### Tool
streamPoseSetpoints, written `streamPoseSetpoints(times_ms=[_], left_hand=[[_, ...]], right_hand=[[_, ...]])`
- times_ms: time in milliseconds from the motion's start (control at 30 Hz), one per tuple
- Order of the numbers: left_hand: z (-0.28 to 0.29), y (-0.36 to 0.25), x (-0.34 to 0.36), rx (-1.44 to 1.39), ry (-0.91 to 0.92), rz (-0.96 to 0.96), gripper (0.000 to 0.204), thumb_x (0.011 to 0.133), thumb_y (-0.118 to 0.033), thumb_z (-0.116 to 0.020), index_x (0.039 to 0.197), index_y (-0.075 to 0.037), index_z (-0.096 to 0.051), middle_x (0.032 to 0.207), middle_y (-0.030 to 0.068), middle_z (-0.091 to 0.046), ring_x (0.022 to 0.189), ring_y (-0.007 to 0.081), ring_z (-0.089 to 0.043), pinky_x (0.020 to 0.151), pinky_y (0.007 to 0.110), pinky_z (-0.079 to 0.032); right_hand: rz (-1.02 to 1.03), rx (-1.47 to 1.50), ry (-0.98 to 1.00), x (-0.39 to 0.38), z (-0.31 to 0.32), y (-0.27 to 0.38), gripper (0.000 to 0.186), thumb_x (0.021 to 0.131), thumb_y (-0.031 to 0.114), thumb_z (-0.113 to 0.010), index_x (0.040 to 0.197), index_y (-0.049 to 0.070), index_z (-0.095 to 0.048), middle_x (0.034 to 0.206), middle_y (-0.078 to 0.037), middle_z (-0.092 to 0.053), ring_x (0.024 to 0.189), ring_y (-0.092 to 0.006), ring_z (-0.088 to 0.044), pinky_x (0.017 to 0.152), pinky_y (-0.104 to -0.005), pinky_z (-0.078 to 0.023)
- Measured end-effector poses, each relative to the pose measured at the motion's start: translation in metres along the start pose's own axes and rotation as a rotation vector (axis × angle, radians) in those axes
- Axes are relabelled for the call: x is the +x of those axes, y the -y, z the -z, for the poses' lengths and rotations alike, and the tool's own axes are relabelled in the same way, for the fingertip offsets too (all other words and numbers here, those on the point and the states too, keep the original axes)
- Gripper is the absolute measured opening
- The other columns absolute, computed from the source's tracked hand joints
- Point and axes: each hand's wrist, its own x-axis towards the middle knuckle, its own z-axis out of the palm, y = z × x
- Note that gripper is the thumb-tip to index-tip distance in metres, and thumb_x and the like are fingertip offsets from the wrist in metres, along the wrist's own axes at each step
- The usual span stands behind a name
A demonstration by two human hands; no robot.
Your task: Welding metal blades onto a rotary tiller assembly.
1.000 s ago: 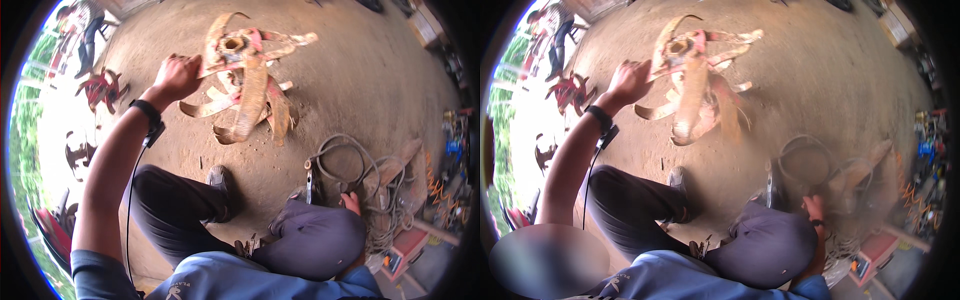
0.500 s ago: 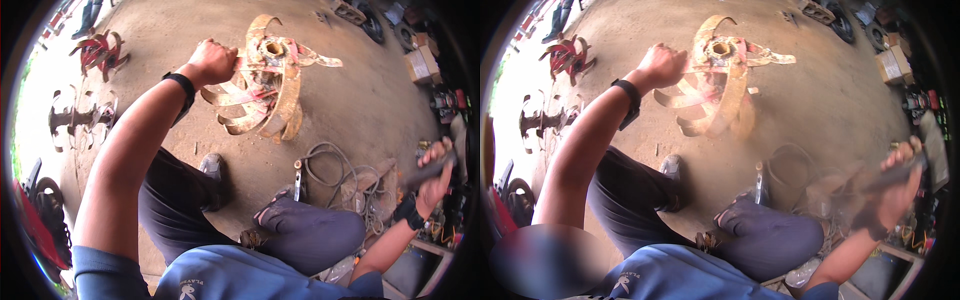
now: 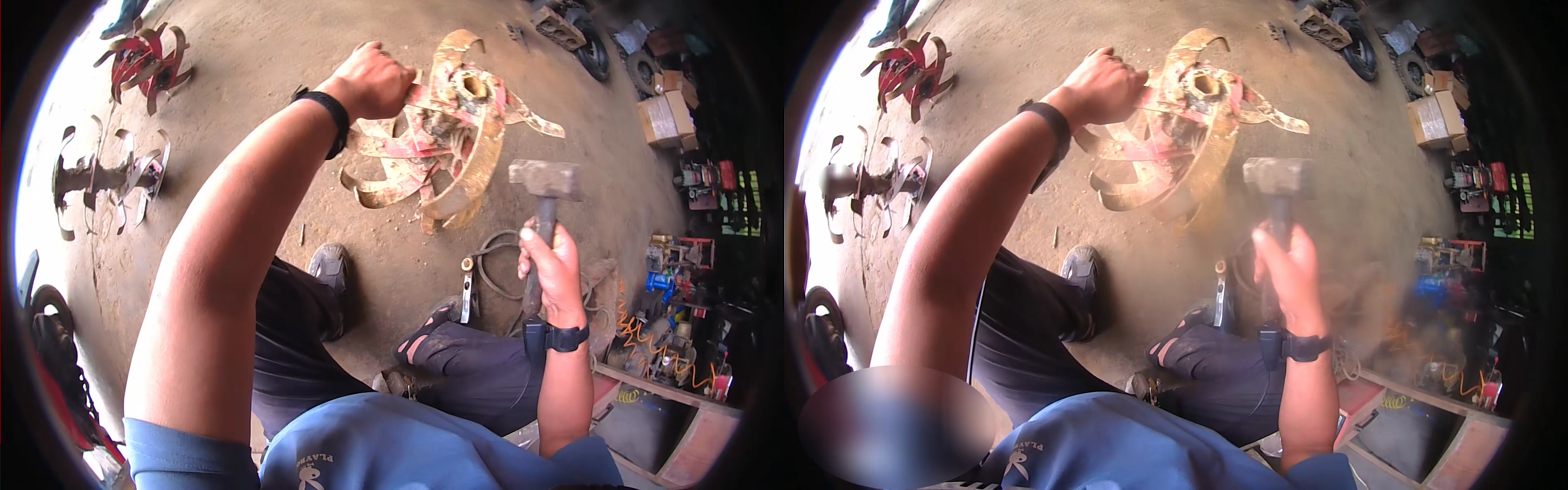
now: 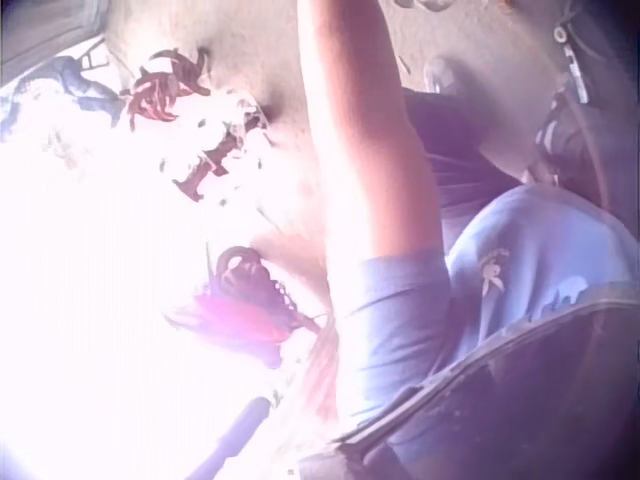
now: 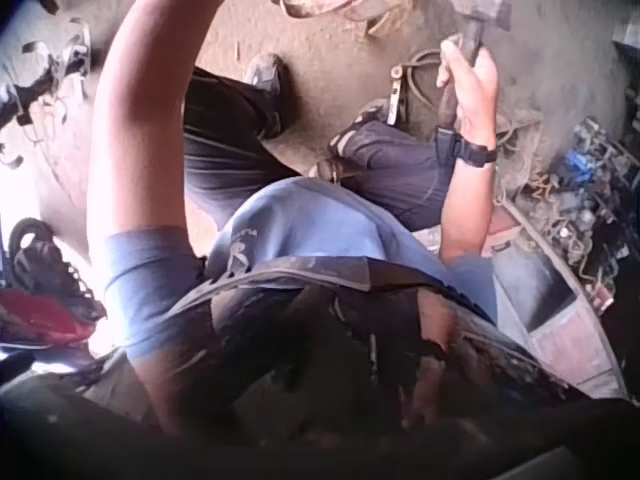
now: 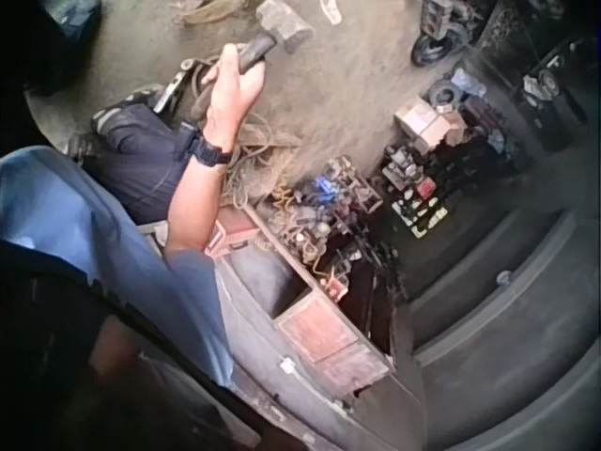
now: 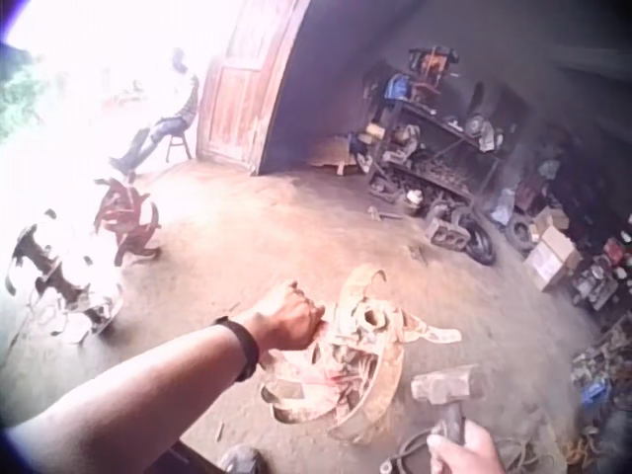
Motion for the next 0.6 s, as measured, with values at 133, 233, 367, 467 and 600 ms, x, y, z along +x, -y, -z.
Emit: streamPoseSetpoints(times_ms=[133,233,367,467,600], left_hand=[[-0.007,0.013,-0.006,0.017,-0.036,0.019,0.019,0.101,-0.023,-0.062,0.088,-0.010,-0.066,0.073,0.0117,-0.072,0.074,0.0332,-0.072,0.090,0.050,-0.049],[-0.011,0.018,-0.008,0.035,-0.042,-0.014,0.016,0.098,-0.022,-0.064,0.087,-0.010,-0.066,0.073,0.0111,-0.072,0.075,0.0334,-0.072,0.087,0.047,-0.049],[-0.011,0.016,-0.003,0.015,-0.040,-0.048,0.014,0.096,-0.021,-0.065,0.087,-0.011,-0.065,0.074,0.0103,-0.072,0.076,0.0329,-0.073,0.088,0.045,-0.049],[-0.004,0.012,-0.006,0.059,-0.031,-0.018,0.013,0.097,-0.021,-0.065,0.087,-0.012,-0.065,0.072,0.0103,-0.071,0.076,0.0327,-0.072,0.090,0.045,-0.048],[0.000,0.005,-0.010,-0.012,0.003,-0.037,0.017,0.100,-0.022,-0.063,0.087,-0.012,-0.065,0.070,0.0118,-0.070,0.076,0.0320,-0.072,0.091,0.044,-0.048]], right_hand=[[0.175,-0.141,-0.344,-0.029,0.022,0.077,0.021,0.108,0.017,-0.066,0.124,0.005,-0.059,0.082,-0.001,-0.061,0.059,-0.0080,-0.057,0.050,-0.0251,-0.051],[0.599,0.096,-0.321,-0.044,0.037,0.159,0.027,0.112,0.026,-0.057,0.131,0.006,-0.056,0.090,0.000,-0.059,0.067,-0.0093,-0.058,0.058,-0.0265,-0.052],[0.978,-0.015,-0.377,-0.021,0.020,0.185,0.040,0.114,0.044,-0.042,0.112,0.008,-0.058,0.086,-0.003,-0.053,0.074,-0.0174,-0.053,0.076,-0.0383,-0.050],[0.524,-0.623,-0.666,-0.004,-0.033,0.064,0.040,0.112,0.042,-0.051,0.103,0.008,-0.067,0.076,-0.004,-0.069,0.066,-0.0202,-0.066,0.073,-0.0400,-0.056],[-0.216,-0.255,-0.065,0.017,-0.046,-0.051,0.020,0.107,0.024,-0.071,0.104,0.008,-0.060,0.075,0.002,-0.059,0.055,-0.0090,-0.057,0.047,-0.0280,-0.048]])
